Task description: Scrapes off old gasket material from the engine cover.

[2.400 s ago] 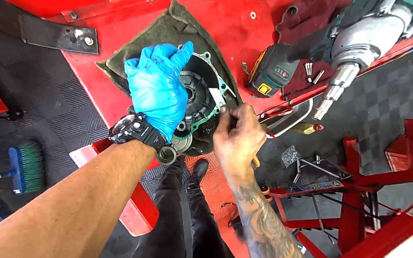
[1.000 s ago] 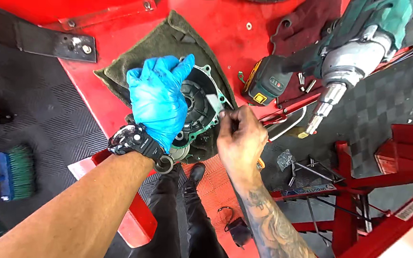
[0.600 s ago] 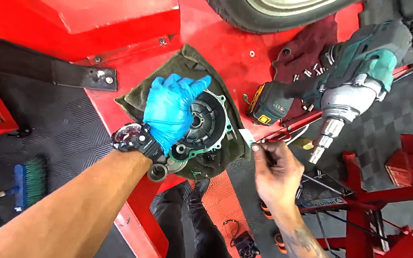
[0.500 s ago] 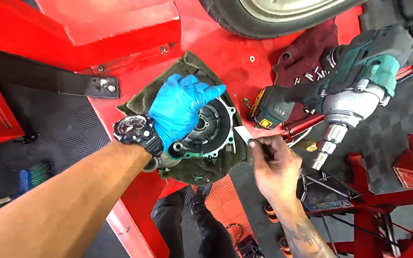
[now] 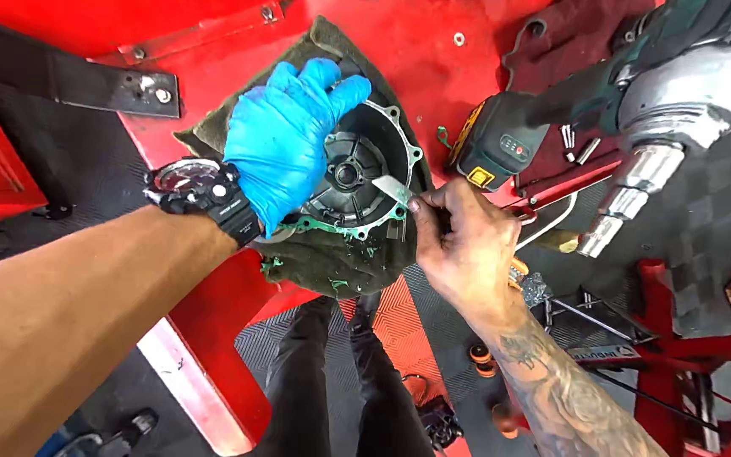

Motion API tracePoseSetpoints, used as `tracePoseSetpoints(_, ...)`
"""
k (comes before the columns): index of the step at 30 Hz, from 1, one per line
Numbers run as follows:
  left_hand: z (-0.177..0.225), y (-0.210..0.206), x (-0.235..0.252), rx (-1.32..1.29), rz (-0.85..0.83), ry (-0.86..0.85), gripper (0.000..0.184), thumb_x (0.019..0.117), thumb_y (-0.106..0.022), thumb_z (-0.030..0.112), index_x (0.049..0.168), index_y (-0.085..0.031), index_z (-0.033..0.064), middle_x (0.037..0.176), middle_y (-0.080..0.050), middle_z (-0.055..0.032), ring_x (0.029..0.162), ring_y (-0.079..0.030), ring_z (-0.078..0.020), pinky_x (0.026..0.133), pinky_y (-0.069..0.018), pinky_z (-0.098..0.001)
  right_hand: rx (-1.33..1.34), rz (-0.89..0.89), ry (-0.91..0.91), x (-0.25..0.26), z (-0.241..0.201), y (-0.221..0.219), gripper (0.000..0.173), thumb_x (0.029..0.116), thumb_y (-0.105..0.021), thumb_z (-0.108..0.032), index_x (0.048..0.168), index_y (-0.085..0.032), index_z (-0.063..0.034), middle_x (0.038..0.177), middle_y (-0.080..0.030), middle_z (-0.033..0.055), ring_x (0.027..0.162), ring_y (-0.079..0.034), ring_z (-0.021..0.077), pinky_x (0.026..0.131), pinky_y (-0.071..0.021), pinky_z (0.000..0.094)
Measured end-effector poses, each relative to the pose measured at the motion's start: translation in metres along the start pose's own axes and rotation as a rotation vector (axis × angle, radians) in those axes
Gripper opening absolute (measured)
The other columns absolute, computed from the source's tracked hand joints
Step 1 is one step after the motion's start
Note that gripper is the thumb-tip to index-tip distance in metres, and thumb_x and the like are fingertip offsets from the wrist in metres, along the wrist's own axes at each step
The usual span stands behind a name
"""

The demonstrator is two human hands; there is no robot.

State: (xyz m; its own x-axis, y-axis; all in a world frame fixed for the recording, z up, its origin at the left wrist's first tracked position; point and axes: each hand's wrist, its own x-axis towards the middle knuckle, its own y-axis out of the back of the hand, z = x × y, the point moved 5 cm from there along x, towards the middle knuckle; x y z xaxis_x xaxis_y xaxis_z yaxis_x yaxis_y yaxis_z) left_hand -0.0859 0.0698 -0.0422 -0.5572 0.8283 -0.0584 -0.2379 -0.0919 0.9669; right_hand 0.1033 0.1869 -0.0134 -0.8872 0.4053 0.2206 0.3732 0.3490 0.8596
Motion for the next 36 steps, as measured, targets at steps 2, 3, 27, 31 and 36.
tracePoseSetpoints(2, 0.003, 0.001, 0.001, 0.066, -0.028, 0.05, 0.075, 0.0879, -0.052, -0.01, 0.147, -0.049, 0.0362, 0.142, -0.054, -0.0096, 0.122, -0.055, -0.0433, 0.068, -0.0531, -0.0573, -0.01, 0.004, -0.004, 0.006, 0.0, -0.001, 0.013, 0.097, -0.067, -0.023, 0.09, -0.069, -0.0114, 0.078, -0.069, 0.0004, 0.066, -0.065, 0.0128, 0.055, -0.0513, 0.0339)
tracePoseSetpoints(3, 0.005, 0.001, 0.0, 0.089, -0.035, 0.068, 0.074, 0.0889, -0.052, -0.009, 0.147, -0.049, 0.0365, 0.14, -0.055, -0.0102, 0.122, -0.055, -0.0436, 0.066, -0.0529, -0.057, -0.01, 0.002, -0.005, 0.005, -0.001, -0.001, 0.013, 0.0973, -0.067, -0.023, 0.09, -0.069, -0.0116, 0.078, -0.069, 0.0, 0.067, -0.065, 0.0122, 0.055, -0.0513, 0.0335)
tracePoseSetpoints(27, 0.011, 0.002, 0.0, 0.117, -0.045, 0.107, 0.063, 0.0984, -0.042, -0.007, 0.149, -0.044, 0.0308, 0.134, -0.055, -0.0217, 0.114, -0.059, -0.0515, 0.064, -0.0509, -0.0626, -0.009, -0.011, 0.061, -0.002, -0.001, 0.001, 0.014, 0.0971, -0.068, -0.02, 0.086, -0.067, -0.0114, 0.076, -0.067, -0.0006, 0.065, -0.064, 0.0103, 0.053, -0.0503, 0.0309)
tracePoseSetpoints(31, 0.011, 0.0, -0.001, 0.091, -0.018, 0.085, 0.063, 0.0981, -0.044, -0.007, 0.149, -0.046, 0.0307, 0.134, -0.056, -0.0203, 0.114, -0.06, -0.0494, 0.068, -0.0517, -0.0641, -0.042, 0.014, 0.065, 0.004, -0.003, 0.0, 0.015, 0.0965, -0.068, -0.021, 0.085, -0.066, -0.0122, 0.075, -0.066, -0.0009, 0.064, -0.063, 0.0105, 0.053, -0.0481, 0.0311)
tracePoseSetpoints(36, 0.009, 0.001, 0.001, 0.111, -0.061, 0.119, 0.066, 0.0969, -0.045, -0.008, 0.15, -0.043, 0.0319, 0.135, -0.054, -0.0217, 0.113, -0.059, -0.0518, 0.063, -0.0506, -0.065, -0.036, 0.022, 0.072, -0.005, -0.004, 0.001, 0.014, 0.0957, -0.068, -0.019, 0.084, -0.067, -0.0113, 0.074, -0.066, 0.0001, 0.063, -0.063, 0.0115, 0.052, -0.0488, 0.0313)
